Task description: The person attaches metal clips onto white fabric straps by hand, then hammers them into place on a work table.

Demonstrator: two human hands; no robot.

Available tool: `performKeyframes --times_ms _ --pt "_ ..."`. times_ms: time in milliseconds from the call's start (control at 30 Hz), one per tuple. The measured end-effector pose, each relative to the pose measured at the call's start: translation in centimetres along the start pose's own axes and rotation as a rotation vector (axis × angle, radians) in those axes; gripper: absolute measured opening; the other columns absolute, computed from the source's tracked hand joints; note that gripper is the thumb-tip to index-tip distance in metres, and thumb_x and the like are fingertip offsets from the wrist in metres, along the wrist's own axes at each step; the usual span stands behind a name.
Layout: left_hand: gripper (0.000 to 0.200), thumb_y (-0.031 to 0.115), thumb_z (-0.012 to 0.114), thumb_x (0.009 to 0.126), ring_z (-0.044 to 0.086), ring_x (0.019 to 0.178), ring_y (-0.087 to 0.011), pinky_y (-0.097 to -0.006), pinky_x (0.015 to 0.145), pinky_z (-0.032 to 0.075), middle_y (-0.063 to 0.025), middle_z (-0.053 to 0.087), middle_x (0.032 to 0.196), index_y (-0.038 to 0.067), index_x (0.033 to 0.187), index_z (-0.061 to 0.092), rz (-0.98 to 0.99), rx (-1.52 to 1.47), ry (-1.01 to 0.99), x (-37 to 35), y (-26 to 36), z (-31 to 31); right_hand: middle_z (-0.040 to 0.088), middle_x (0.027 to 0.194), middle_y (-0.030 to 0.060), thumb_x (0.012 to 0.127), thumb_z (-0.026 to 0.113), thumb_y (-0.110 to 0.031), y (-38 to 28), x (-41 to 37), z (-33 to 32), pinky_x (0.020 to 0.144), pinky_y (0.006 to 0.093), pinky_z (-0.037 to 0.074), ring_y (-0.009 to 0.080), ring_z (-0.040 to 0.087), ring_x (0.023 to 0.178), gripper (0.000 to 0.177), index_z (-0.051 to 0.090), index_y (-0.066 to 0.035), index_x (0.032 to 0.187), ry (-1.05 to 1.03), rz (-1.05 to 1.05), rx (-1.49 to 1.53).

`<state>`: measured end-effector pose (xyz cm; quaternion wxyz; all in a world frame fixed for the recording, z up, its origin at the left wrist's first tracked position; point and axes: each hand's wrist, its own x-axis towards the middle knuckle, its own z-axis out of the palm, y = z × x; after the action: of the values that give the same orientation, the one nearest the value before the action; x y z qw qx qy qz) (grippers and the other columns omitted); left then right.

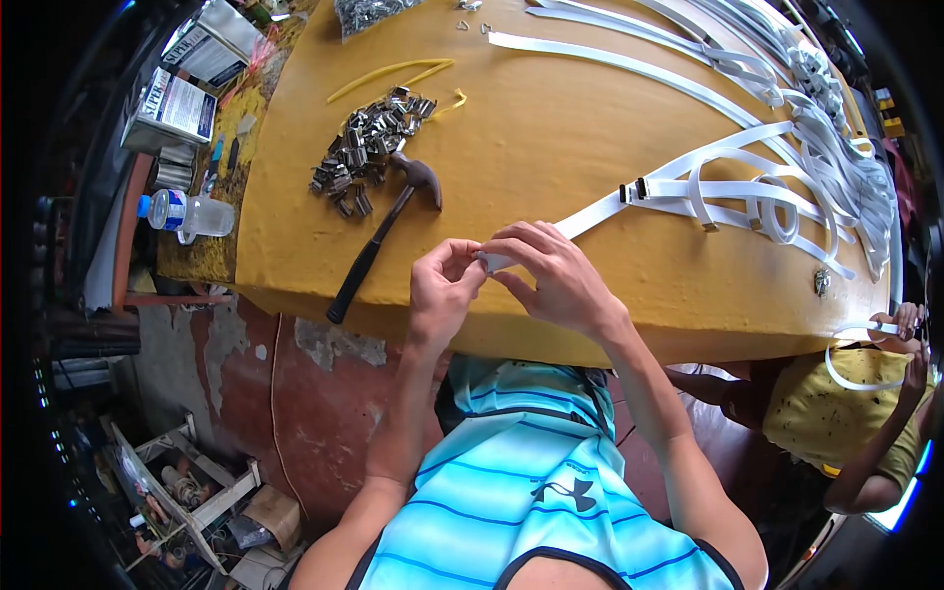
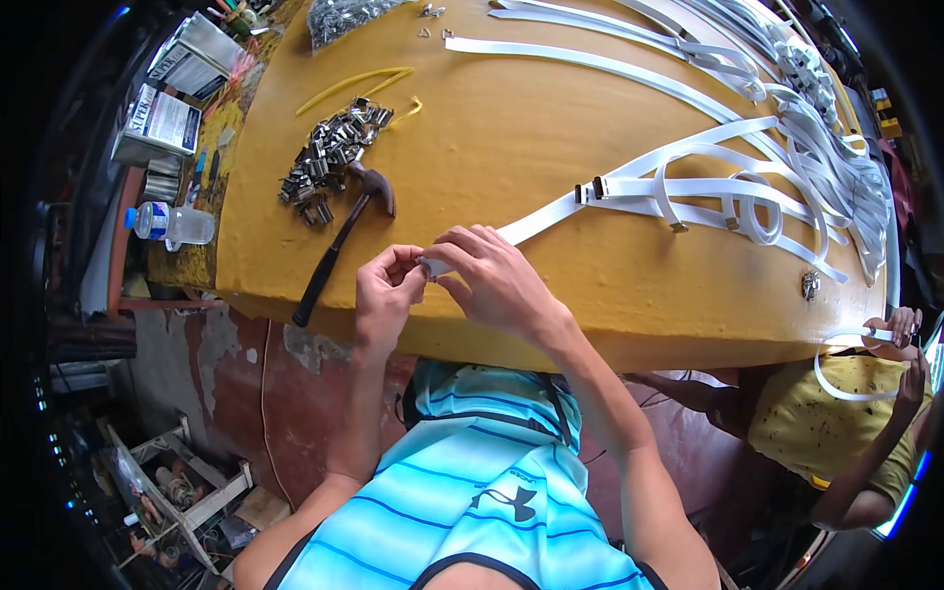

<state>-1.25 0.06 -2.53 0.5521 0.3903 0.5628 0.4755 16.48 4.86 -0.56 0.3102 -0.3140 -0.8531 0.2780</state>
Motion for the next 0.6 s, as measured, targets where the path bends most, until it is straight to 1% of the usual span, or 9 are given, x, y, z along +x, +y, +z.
performKeyframes --times_ms 67,200,400,467,600 --pt "0.011 -0.002 0.061 0.092 0.053 0.065 -0.0030 -0.0188 0.057 0.043 -0.0014 0.065 0.083 -0.003 0.102 0.064 -0.010 0.009 0.028 0.06 0.25 0.13 0.064 0.107 0.0079 0.080 0.073 -0.012 0.27 0.04 0.06 0.088 0.0397 0.048 0.0289 0.060 0.098 0.033 0.064 -0.008 0.112 -0.026 0.007 0.038" --pt "0.011 -0.002 0.061 0.092 0.055 0.065 -0.0036 -0.0188 0.058 0.044 -0.0020 0.065 0.083 -0.003 0.102 0.064 -0.021 -0.009 0.036 0.00 0.69 0.26 0.064 0.107 0.0079 0.080 0.074 -0.013 0.42 0.13 0.10 0.086 0.0390 0.048 0.0283 0.060 0.098 0.034 0.064 -0.009 0.112 -0.007 -0.019 0.019" --pt "0.011 -0.002 0.061 0.091 0.056 0.067 -0.0038 -0.0187 0.058 0.045 -0.0024 0.066 0.084 -0.004 0.102 0.065 -0.022 -0.031 0.054 -0.09 0.53 0.38 0.069 0.101 0.0050 0.075 0.080 -0.017 1.08 0.45 0.23 0.080 0.0362 0.048 0.0243 0.063 0.093 0.033 0.070 -0.011 0.106 0.037 -0.047 -0.040" --pt "0.011 -0.002 0.062 0.091 0.057 0.068 -0.0036 -0.0186 0.059 0.045 -0.0027 0.066 0.084 -0.004 0.101 0.065 0.009 -0.011 0.058 -0.14 0.39 0.51 0.071 0.094 0.0030 0.074 0.081 -0.016 0.82 0.64 -0.02 0.078 0.0341 0.047 0.0222 0.064 0.086 0.027 0.074 -0.012 0.100 0.071 -0.017 0.030" --pt "0.011 -0.001 0.063 0.091 0.057 0.069 -0.0034 -0.0185 0.059 0.045 -0.0025 0.067 0.085 -0.004 0.101 0.065 0.003 0.015 0.067 -0.22 0.86 0.56 0.071 0.088 0.0019 0.074 0.081 -0.013 1.06 0.94 0.09 0.075 0.0328 0.047 0.0212 0.064 0.081 0.023 0.075 -0.012 0.096 0.072 0.024 0.097"
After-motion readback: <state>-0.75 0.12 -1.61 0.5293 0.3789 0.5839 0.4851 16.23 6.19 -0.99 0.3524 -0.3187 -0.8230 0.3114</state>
